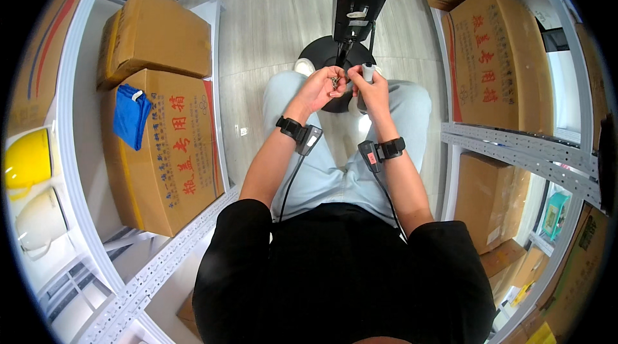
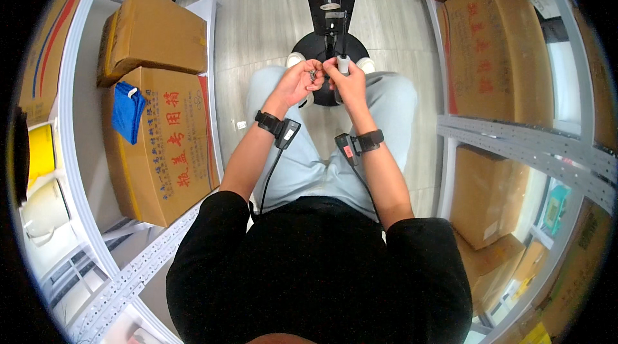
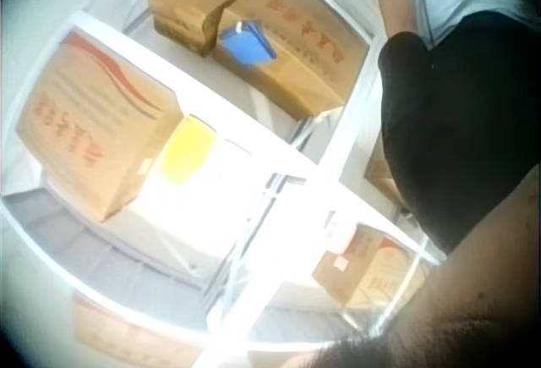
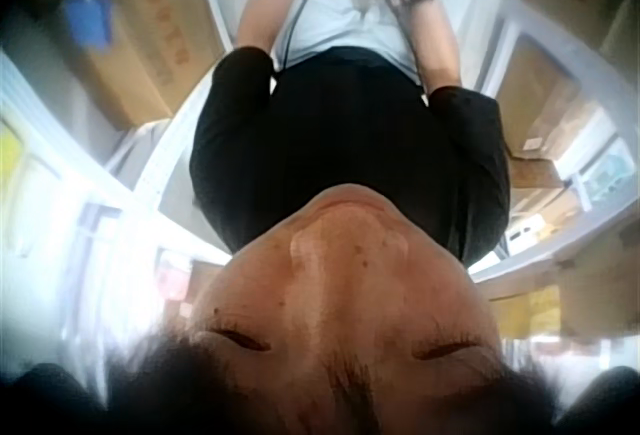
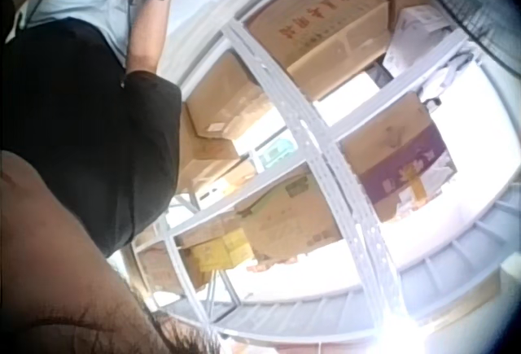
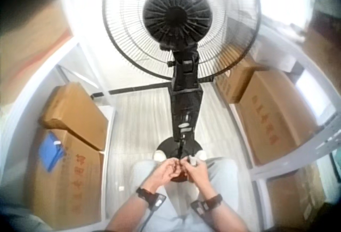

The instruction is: The person uses a screwdriver to remove screws from the back panel of a standing fan, detaches the panel, and manipulates internal wiring and components. The person then reattaches the panel and secures it with screws.

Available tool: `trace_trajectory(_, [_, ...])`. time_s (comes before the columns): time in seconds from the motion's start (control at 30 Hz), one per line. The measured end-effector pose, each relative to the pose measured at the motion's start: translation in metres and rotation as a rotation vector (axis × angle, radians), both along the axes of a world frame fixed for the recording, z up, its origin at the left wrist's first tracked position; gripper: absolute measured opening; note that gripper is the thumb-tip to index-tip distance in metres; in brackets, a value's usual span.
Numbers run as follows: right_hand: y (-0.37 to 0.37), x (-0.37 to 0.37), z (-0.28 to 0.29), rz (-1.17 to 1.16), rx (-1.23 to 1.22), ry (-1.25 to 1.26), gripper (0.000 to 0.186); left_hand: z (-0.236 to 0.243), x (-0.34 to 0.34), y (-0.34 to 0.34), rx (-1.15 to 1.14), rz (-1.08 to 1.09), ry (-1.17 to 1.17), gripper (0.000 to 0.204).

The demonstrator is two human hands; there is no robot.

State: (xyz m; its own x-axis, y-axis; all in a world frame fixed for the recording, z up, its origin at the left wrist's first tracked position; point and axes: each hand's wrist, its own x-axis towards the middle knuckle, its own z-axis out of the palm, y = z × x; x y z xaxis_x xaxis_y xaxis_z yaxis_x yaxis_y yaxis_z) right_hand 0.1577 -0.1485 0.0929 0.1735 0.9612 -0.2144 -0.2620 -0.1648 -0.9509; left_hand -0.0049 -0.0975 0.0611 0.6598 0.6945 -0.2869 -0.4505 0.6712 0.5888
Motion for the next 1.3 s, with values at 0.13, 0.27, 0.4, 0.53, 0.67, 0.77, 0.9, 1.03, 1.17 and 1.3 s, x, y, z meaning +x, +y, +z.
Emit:
trace_trajectory(0.13, [-0.001,-0.003,-0.010,-0.012,0.027,-0.107,0.019,-0.002,-0.001,-0.001,0.014,0.007,0.050,0.024])
trace_trajectory(0.27, [-0.004,-0.007,-0.022,-0.080,0.150,-0.455,0.019,-0.001,0.001,-0.014,0.036,-0.001,0.020,0.025])
trace_trajectory(0.4, [-0.007,-0.012,-0.030,-0.139,0.207,-0.593,0.019,0.000,0.000,-0.020,0.021,0.028,0.037,0.023])
trace_trajectory(0.53, [-0.010,-0.012,-0.041,-0.132,0.167,-0.578,0.021,-0.002,0.001,-0.022,0.006,0.040,0.096,0.022])
trace_trajectory(0.67, [-0.017,-0.012,-0.021,0.006,-0.034,-0.417,0.026,-0.013,-0.005,-0.021,-0.029,0.068,0.172,0.020])
trace_trajectory(0.77, [-0.018,-0.005,-0.023,0.109,-0.077,-0.534,0.031,-0.021,-0.008,-0.015,-0.018,0.056,0.176,0.017])
trace_trajectory(0.9, [-0.027,-0.001,-0.034,0.064,0.083,-0.628,0.037,-0.024,-0.007,-0.011,-0.024,0.153,0.188,0.015])
trace_trajectory(1.03, [-0.041,0.005,-0.030,0.129,0.031,-0.652,0.045,-0.027,-0.008,-0.004,-0.032,0.243,0.067,0.017])
trace_trajectory(1.17, [-0.059,0.011,-0.023,0.159,0.063,-0.587,0.048,-0.030,-0.009,-0.002,-0.040,0.261,-0.001,0.018])
trace_trajectory(1.3, [-0.075,0.020,-0.011,0.199,0.064,-0.587,0.044,-0.031,-0.008,-0.002,-0.026,0.294,-0.050,0.017])
